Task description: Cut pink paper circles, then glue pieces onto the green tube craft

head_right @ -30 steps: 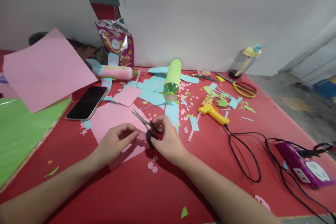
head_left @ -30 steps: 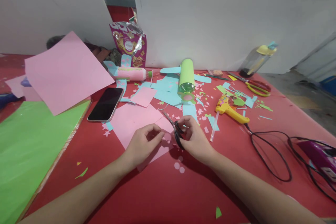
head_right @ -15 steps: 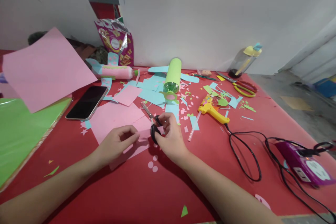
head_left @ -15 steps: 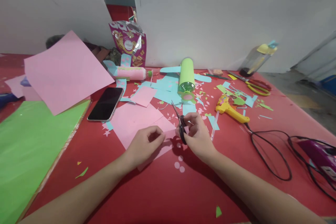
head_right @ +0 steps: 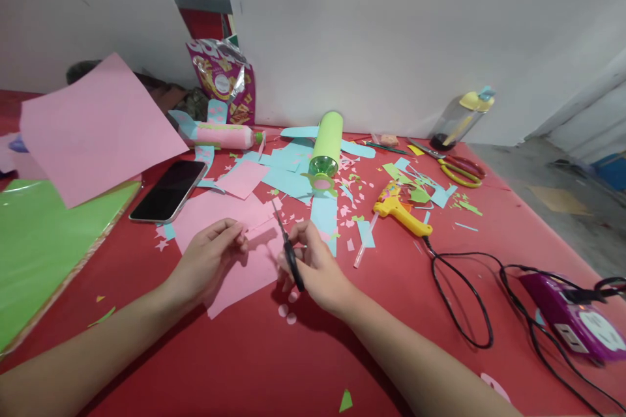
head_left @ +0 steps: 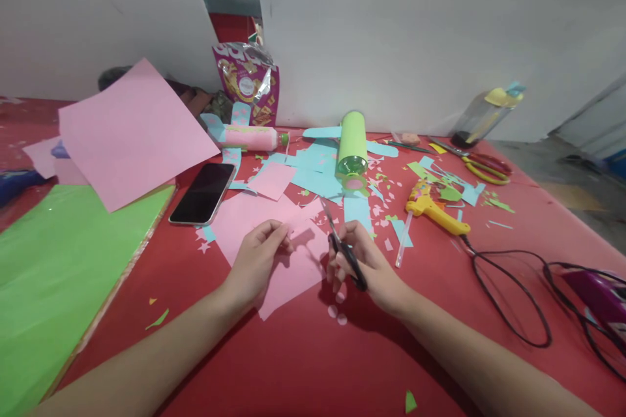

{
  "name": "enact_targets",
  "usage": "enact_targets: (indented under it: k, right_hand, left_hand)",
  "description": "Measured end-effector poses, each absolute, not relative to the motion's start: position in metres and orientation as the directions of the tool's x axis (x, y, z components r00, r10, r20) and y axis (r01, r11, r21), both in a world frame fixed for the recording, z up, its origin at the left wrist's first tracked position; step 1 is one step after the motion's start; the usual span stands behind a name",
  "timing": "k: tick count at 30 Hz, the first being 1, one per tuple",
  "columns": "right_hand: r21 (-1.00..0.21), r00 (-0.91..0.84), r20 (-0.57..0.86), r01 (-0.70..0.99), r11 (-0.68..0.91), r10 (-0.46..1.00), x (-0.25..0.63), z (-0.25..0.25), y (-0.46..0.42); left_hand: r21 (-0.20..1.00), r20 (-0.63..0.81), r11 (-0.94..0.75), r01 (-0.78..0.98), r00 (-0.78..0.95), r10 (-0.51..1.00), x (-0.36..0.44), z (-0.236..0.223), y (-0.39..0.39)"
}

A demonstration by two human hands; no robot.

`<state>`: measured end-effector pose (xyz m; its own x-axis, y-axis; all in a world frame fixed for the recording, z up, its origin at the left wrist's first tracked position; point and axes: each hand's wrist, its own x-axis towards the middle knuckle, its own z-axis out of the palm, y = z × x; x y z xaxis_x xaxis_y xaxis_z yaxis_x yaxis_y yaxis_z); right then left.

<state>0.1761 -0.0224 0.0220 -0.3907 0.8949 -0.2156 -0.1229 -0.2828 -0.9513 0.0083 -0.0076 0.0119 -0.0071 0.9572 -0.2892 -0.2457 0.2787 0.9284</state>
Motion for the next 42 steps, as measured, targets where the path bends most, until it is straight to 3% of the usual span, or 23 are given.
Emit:
enact_targets:
  k: [4, 8, 27, 42]
  right_hand:
    - [-0.924, -0.528, -0.315, -0.020, -0.382, 0.789, 0.176, 0.027, -0.026]
    - [-0.908, -0.558, -0.358, 0.021, -0.418, 0.748, 0.173, 0.031, -0.027]
    - [-0.925, -0.508, -0.367, 0.109, -0.364, 0.779, 0.170, 0.024, -0.031]
    - [-0.933, -0.490, -0.357, 0.149, -0.327, 0.795, 0.169, 0.023, -0.032]
  left_hand:
    - [0.919, -0.274, 0.236, -0.317, -0.079, 0.959, 0.006, 0.012, -0.005]
    - [0.919, -0.248, 0.204, -0.337, -0.092, 0.964, 0.007, 0.013, -0.005]
    - [0.980, -0.195, 0.194, -0.044, -0.022, 0.981, 0.010, 0.018, -0.014]
    - [0.978, -0.208, 0.206, 0.037, 0.068, 0.976, 0.011, 0.020, -0.015]
